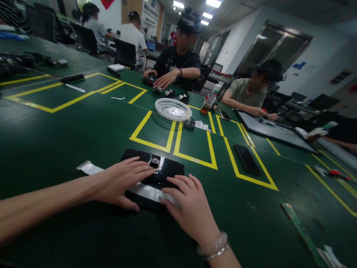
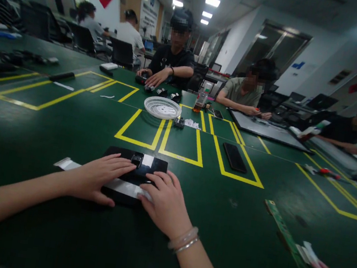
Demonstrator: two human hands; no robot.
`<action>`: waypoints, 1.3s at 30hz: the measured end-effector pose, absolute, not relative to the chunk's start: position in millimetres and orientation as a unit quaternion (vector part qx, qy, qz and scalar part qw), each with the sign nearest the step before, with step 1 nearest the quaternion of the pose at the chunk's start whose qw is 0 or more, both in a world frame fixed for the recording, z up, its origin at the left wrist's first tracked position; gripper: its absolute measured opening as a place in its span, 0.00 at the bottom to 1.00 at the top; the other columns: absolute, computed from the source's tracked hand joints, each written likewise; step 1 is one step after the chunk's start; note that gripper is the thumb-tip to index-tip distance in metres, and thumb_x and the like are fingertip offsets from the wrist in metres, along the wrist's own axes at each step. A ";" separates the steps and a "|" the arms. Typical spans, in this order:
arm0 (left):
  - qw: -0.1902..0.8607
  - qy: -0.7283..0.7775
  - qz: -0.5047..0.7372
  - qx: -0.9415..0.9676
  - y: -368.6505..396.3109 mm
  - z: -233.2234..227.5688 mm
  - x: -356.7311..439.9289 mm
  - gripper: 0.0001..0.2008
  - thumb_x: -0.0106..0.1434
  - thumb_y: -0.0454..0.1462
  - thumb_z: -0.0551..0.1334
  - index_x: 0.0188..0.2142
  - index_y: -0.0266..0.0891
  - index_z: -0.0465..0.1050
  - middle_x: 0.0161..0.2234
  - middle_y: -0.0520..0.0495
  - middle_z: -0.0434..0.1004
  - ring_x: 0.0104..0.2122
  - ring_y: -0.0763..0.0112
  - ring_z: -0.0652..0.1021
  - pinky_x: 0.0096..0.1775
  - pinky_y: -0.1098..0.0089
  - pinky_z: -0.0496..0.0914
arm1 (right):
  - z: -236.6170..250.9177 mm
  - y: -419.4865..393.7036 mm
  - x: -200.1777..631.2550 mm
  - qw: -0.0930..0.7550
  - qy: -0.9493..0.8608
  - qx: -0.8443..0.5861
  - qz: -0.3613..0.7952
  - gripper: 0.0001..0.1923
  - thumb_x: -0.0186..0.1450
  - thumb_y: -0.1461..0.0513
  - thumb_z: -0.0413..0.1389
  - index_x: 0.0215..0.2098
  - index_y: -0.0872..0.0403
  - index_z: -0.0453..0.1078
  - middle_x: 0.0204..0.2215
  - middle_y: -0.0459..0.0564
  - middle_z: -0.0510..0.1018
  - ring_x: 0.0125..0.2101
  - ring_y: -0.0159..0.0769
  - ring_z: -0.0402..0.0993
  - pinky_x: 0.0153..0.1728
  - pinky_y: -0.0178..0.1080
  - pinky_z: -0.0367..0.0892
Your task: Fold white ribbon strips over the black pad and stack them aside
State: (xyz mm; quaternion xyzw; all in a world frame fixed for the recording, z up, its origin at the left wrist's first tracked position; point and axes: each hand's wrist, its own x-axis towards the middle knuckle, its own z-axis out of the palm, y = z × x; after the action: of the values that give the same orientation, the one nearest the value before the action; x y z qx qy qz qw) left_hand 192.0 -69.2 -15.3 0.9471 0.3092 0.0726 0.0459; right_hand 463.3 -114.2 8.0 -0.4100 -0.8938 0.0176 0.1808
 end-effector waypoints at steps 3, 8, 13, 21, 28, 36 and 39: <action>0.042 0.301 0.082 0.949 -70.3 -12.8 194.2 0.47 0.59 0.54 0.70 0.68 0.37 0.53 0.63 0.38 0.58 0.61 0.51 0.62 0.66 0.53 0.44 | 8.7 -112.7 466.0 0.205 -0.883 -0.422 0.001 0.11 0.66 0.61 0.58 0.47 0.46 0.75 0.52 0.47 0.77 0.55 0.45 0.69 0.61 0.57 0.54; 0.015 0.345 0.099 0.933 -56.9 -1.6 172.7 0.43 0.59 0.54 0.68 0.67 0.39 0.57 0.61 0.40 0.62 0.60 0.52 0.64 0.66 0.52 0.42 | 6.0 -110.2 470.7 0.262 -0.864 -0.428 -0.032 0.09 0.68 0.62 0.56 0.45 0.46 0.75 0.49 0.47 0.79 0.54 0.43 0.69 0.60 0.55 0.55; -0.078 0.464 0.141 0.871 -23.9 9.6 115.4 0.38 0.64 0.56 0.59 0.64 0.32 0.60 0.58 0.35 0.64 0.58 0.50 0.65 0.64 0.46 0.39 | 1.1 -109.0 473.4 0.262 -0.864 -0.429 -0.027 0.09 0.68 0.63 0.57 0.45 0.46 0.75 0.48 0.46 0.79 0.53 0.42 0.70 0.60 0.54 0.55; -0.107 0.674 0.209 0.700 10.9 -2.6 -5.5 0.48 0.54 0.67 0.54 0.54 0.25 0.71 0.55 0.32 0.68 0.56 0.37 0.65 0.57 0.42 0.39 | 1.4 -109.4 471.8 0.239 -0.869 -0.433 -0.007 0.06 0.67 0.63 0.57 0.40 0.47 0.75 0.41 0.44 0.81 0.49 0.41 0.72 0.59 0.55 0.55; -0.053 0.781 0.220 0.583 10.4 -24.2 -64.9 0.49 0.46 0.69 0.54 0.42 0.22 0.73 0.34 0.33 0.76 0.56 0.20 0.57 0.41 0.46 0.46 | -1.0 -109.7 471.1 0.217 -0.872 -0.438 0.008 0.06 0.68 0.63 0.57 0.40 0.47 0.75 0.41 0.43 0.80 0.49 0.39 0.71 0.60 0.54 0.54; -0.038 0.798 0.191 0.571 17.9 -40.8 -79.4 0.44 0.43 0.70 0.54 0.29 0.26 0.68 0.22 0.40 0.69 0.52 0.15 0.59 0.35 0.52 0.49 | 1.1 -110.5 469.8 0.216 -0.874 -0.435 0.013 0.05 0.68 0.63 0.57 0.40 0.48 0.75 0.41 0.44 0.81 0.48 0.39 0.72 0.59 0.54 0.55; 0.007 0.825 0.165 0.541 20.4 -40.3 -77.3 0.42 0.43 0.70 0.55 0.22 0.26 0.62 0.25 0.36 0.69 0.54 0.14 0.54 0.34 0.54 0.48 | 1.6 -110.6 469.1 0.215 -0.876 -0.432 0.005 0.05 0.67 0.63 0.57 0.40 0.47 0.75 0.40 0.44 0.81 0.48 0.39 0.72 0.59 0.53 0.56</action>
State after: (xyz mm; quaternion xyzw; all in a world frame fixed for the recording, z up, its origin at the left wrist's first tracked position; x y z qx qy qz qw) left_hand -77.3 20.4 -40.3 0.5407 0.8248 0.1653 0.0071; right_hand 469.1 -110.6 1.6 -0.4324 -0.8758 0.0050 0.2146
